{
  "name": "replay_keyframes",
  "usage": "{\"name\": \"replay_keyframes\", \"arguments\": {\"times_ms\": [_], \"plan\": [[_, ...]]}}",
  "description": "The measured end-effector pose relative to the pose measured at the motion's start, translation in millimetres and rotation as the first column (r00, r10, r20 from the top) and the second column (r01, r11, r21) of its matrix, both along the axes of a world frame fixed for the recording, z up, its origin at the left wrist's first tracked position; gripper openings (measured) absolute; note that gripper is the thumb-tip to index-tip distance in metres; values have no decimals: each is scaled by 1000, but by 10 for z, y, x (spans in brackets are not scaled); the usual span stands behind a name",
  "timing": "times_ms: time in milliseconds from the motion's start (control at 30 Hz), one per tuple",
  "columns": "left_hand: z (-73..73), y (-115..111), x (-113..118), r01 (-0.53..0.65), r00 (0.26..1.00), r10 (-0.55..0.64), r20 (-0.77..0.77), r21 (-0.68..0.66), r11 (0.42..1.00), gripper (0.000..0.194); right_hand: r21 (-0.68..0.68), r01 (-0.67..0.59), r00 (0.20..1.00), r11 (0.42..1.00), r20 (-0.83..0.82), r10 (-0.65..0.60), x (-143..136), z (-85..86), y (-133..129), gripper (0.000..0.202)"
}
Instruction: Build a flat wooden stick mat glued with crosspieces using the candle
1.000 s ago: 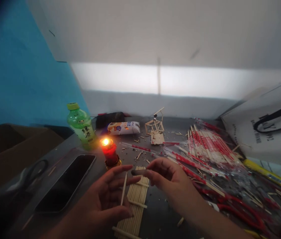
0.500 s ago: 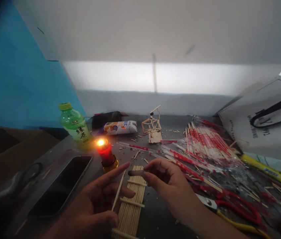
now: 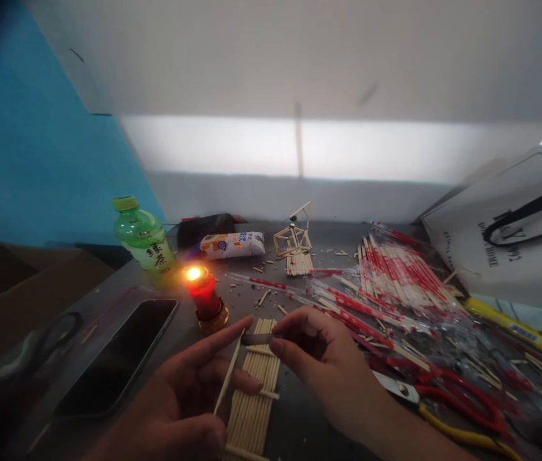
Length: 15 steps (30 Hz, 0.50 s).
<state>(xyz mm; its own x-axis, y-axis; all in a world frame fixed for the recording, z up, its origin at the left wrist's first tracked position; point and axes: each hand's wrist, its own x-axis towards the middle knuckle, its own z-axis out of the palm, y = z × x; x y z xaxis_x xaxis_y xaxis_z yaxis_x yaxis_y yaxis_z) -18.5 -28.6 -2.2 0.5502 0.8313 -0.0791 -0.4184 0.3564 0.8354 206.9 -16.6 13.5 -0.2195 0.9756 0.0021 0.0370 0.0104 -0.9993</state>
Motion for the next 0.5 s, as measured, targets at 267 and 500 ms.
{"name": "replay_keyframes", "arguments": {"times_ms": [267, 500], "plan": [[5, 17, 21, -69, 997, 71, -43, 45, 997, 86, 4, -65, 996, 998, 58, 65, -5, 69, -86, 18], [1, 17, 6, -117, 983, 120, -137, 30, 993, 92, -21, -119, 991, 993, 54, 120, -9, 92, -117, 16]]}}
